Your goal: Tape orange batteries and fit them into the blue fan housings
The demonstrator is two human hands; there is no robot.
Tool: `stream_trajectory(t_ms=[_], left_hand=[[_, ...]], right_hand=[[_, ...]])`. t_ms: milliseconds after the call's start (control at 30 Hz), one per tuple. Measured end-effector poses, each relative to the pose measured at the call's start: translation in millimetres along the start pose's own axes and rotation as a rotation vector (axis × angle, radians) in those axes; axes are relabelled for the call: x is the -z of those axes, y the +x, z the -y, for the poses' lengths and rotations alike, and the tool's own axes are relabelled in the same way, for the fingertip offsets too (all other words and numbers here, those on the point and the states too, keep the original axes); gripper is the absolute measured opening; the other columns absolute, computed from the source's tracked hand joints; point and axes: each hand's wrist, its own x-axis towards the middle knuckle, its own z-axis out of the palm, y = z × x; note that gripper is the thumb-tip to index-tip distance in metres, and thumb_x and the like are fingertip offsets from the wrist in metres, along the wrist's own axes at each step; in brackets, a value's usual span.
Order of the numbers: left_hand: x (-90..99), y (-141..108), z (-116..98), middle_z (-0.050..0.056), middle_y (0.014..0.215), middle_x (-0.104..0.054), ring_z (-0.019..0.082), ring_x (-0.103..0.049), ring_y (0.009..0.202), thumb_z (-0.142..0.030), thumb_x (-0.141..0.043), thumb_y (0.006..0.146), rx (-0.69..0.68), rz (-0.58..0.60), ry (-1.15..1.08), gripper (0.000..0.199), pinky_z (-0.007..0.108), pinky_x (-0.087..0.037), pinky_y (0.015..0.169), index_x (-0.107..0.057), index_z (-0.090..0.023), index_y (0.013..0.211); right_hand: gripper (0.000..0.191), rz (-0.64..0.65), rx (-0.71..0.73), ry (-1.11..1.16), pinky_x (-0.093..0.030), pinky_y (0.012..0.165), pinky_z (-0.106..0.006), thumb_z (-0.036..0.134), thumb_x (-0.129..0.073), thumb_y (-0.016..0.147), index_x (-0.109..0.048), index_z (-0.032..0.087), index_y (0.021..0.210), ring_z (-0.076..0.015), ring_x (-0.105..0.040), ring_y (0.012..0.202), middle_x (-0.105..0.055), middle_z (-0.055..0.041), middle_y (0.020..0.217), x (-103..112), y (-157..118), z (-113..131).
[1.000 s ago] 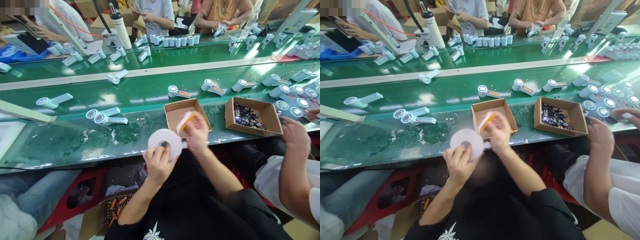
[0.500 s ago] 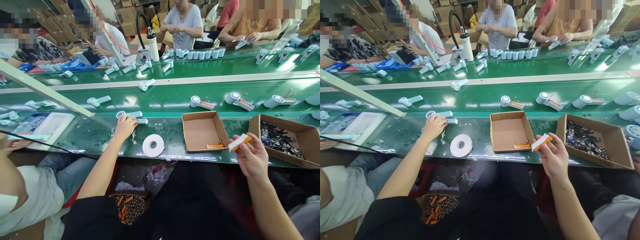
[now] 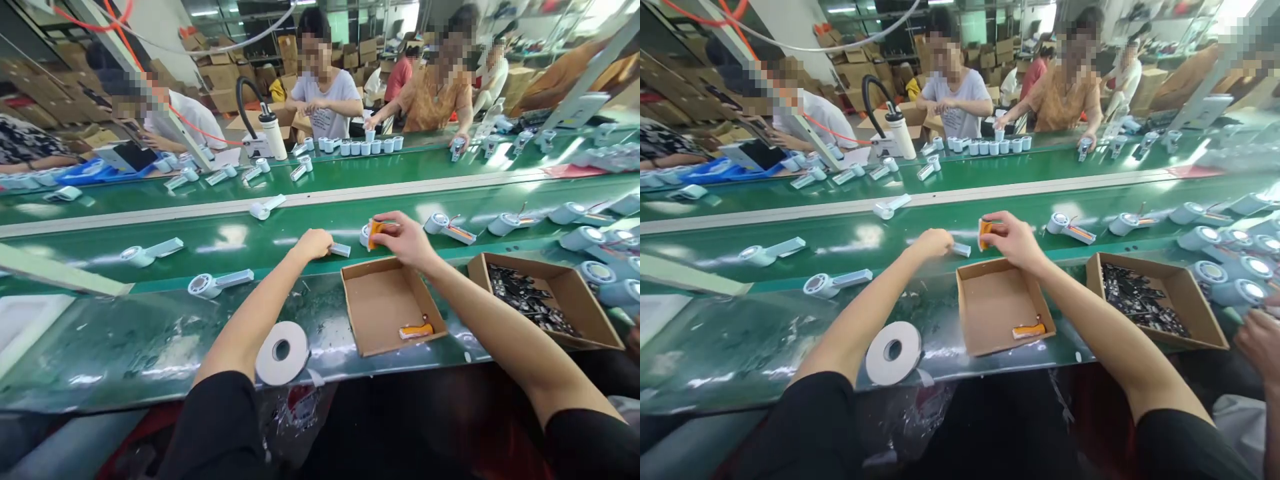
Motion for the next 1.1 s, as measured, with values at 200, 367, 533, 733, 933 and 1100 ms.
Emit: stream_trajectory(t_ms=[200, 367, 533, 733, 933, 1100], left_hand=[[-6.6, -5, 27, -0.002, 0.123, -0.077, 0.02, -0.069, 0.109, -0.034, -0.063, 0.09, -0.02, -0.024, -0.126, 0.022, 0.026, -0.049, 0.09, -0.082, -0.035, 0.101], [-17.3, -2, 19, 0.005, 0.113, -0.079, 0.025, -0.071, 0.104, -0.039, -0.046, 0.103, 0.122, -0.128, -0.182, 0.034, 0.03, -0.047, 0.086, -0.077, -0.03, 0.11], [-28.4, 5, 8, 0.008, 0.107, -0.079, 0.026, -0.071, 0.101, -0.044, -0.041, 0.106, 0.2, -0.19, -0.214, 0.038, 0.031, -0.046, 0.082, -0.074, -0.025, 0.106], [-33.9, 12, -4, 0.01, 0.107, -0.079, 0.027, -0.072, 0.101, -0.043, -0.04, 0.107, 0.223, -0.235, -0.245, 0.039, 0.033, -0.048, 0.083, -0.073, -0.023, 0.105], [-16.1, -24, -24, 0.015, 0.144, -0.066, 0.028, -0.057, 0.138, -0.028, -0.046, 0.104, 0.12, -0.298, -0.239, 0.036, 0.044, -0.04, 0.118, -0.068, -0.016, 0.129], [-48.2, -202, -28, 0.006, 0.14, -0.07, 0.028, -0.052, 0.144, -0.044, -0.062, 0.1, -0.198, -0.349, -0.184, 0.033, 0.051, -0.038, 0.125, -0.072, -0.026, 0.126]], right_hand=[[0.034, 0.395, -0.006, -0.585, -0.055, 0.091, -0.031, 0.03, -0.067, 0.096, -0.063, 0.025, 0.129, -0.0195, -0.076, 0.1, -0.082, -0.0021, 0.108, -47, 61, -40], [0.037, 0.538, 0.036, -0.85, -0.052, 0.085, -0.03, 0.031, -0.06, 0.1, -0.06, 0.026, 0.137, -0.0245, -0.074, 0.102, -0.081, -0.0045, 0.108, -64, 67, -49], [0.043, 0.646, 0.023, -1.06, -0.052, 0.086, -0.035, 0.028, -0.06, 0.098, -0.062, 0.026, 0.141, -0.0319, -0.074, 0.104, -0.078, -0.0138, 0.112, -64, 64, -53], [0.041, 0.786, -0.012, -1.2, -0.055, 0.09, -0.043, 0.035, -0.061, 0.097, -0.069, 0.028, 0.136, -0.0368, -0.072, 0.113, -0.074, -0.0181, 0.125, -81, 74, -47], [0.049, 0.815, 0.0, -1.165, -0.054, 0.1, -0.043, 0.038, -0.065, 0.096, -0.065, 0.031, 0.144, -0.0333, -0.071, 0.119, -0.074, -0.0123, 0.132, -60, 71, -9], [0.04, 0.474, 0.073, -0.591, -0.055, 0.107, -0.044, 0.047, -0.06, 0.101, -0.072, 0.031, 0.135, -0.0281, -0.07, 0.123, -0.073, -0.0051, 0.136, 36, -60, 32]])
